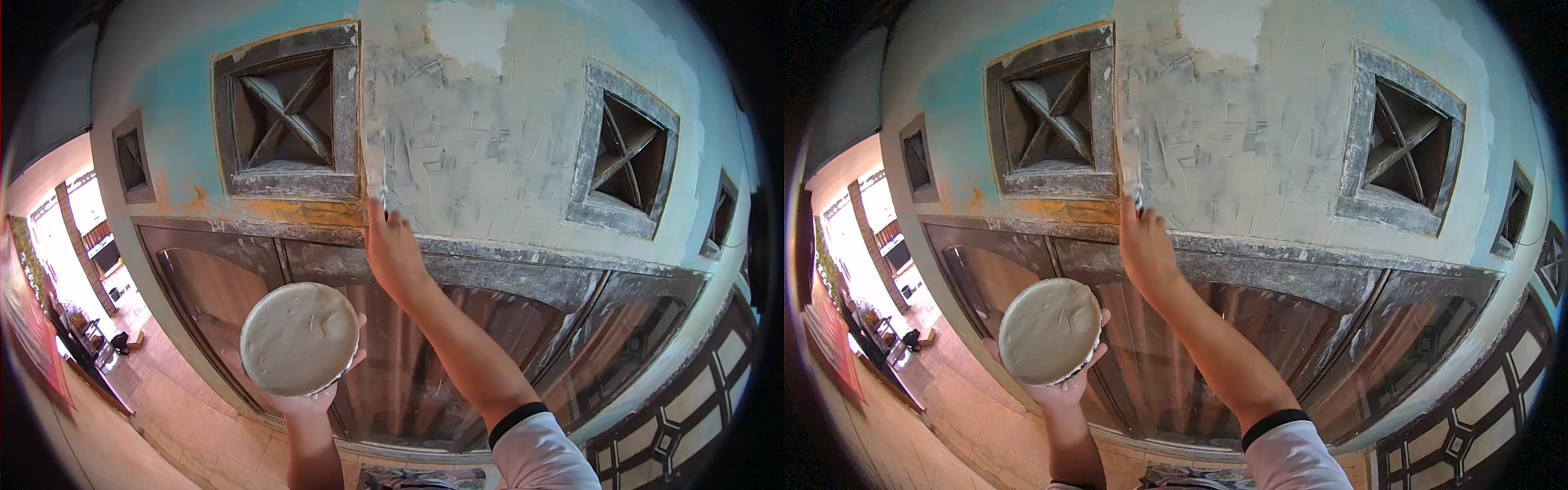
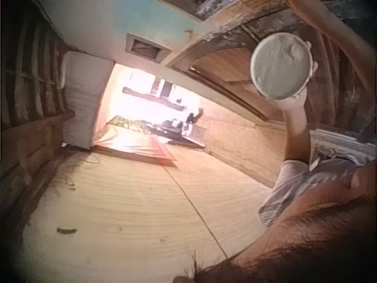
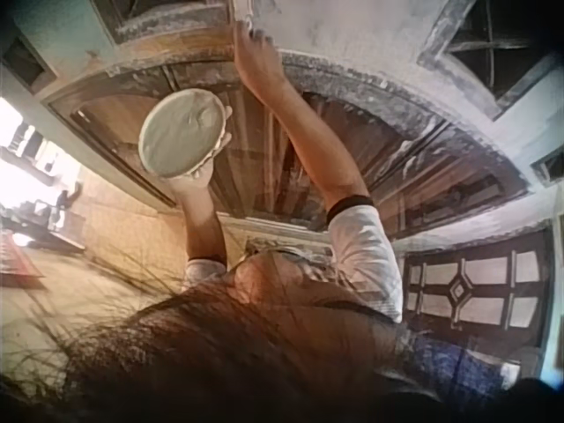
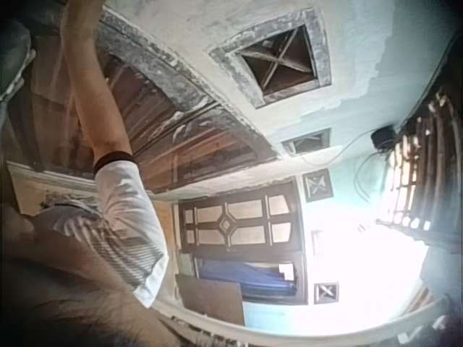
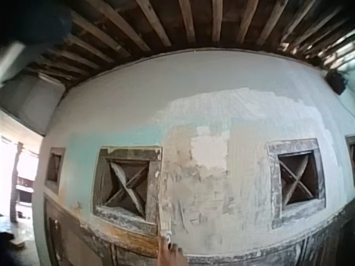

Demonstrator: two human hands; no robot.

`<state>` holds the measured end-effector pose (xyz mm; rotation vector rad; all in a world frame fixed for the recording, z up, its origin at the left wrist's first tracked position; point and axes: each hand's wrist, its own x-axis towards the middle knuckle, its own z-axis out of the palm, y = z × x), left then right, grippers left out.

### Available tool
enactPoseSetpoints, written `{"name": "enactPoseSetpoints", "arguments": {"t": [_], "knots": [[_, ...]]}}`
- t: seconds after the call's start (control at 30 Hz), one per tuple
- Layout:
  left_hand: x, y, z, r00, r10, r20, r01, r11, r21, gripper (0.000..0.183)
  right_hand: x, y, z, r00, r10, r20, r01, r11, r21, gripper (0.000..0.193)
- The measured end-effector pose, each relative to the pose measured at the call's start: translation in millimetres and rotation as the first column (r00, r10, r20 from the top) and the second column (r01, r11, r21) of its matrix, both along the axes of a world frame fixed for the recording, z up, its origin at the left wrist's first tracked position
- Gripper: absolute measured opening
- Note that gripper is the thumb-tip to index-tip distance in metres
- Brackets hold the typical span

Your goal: The person applies wall filler from a bowl to gaps above a doorway using a putty knife.

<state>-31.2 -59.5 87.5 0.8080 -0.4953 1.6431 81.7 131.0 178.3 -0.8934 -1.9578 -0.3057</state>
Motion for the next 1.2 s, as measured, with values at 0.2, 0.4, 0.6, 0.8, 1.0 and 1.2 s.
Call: {"name": "enactPoseSetpoints", "arguments": {"t": [0.2,0.4,0.6,0.8,1.0,1.2], "knots": [[-10,0,-10,0.997,0.071,-0.025,-0.071,0.997,0.002,0.11,9,-34,-43,0.999,0.018,0.041,-0.016,0.999,-0.034,0.052],[-5,1,-5,1.0,0.006,0.005,-0.006,1.0,-0.009,0.111,-3,-13,15,0.997,0.061,-0.041,-0.061,0.998,-0.02,0.049],[-7,0,-13,1.0,0.021,-0.017,-0.021,1.0,-0.016,0.111,-4,-22,-69,0.997,0.069,-0.044,-0.072,0.996,-0.061,0.056],[-7,3,-16,1.0,0.013,-0.007,-0.013,1.0,-0.024,0.112,-4,-21,-31,0.982,0.159,-0.104,-0.155,0.987,0.043,0.057],[-7,2,-16,1.0,0.008,0.009,-0.007,0.999,-0.035,0.113,-4,-14,-35,0.994,0.055,-0.095,-0.059,0.997,-0.045,0.05],[-8,-1,-19,1.0,0.018,0.02,-0.017,0.999,-0.05,0.113,5,-36,-84,0.983,0.172,-0.057,-0.18,0.965,-0.192,0.051]]}}
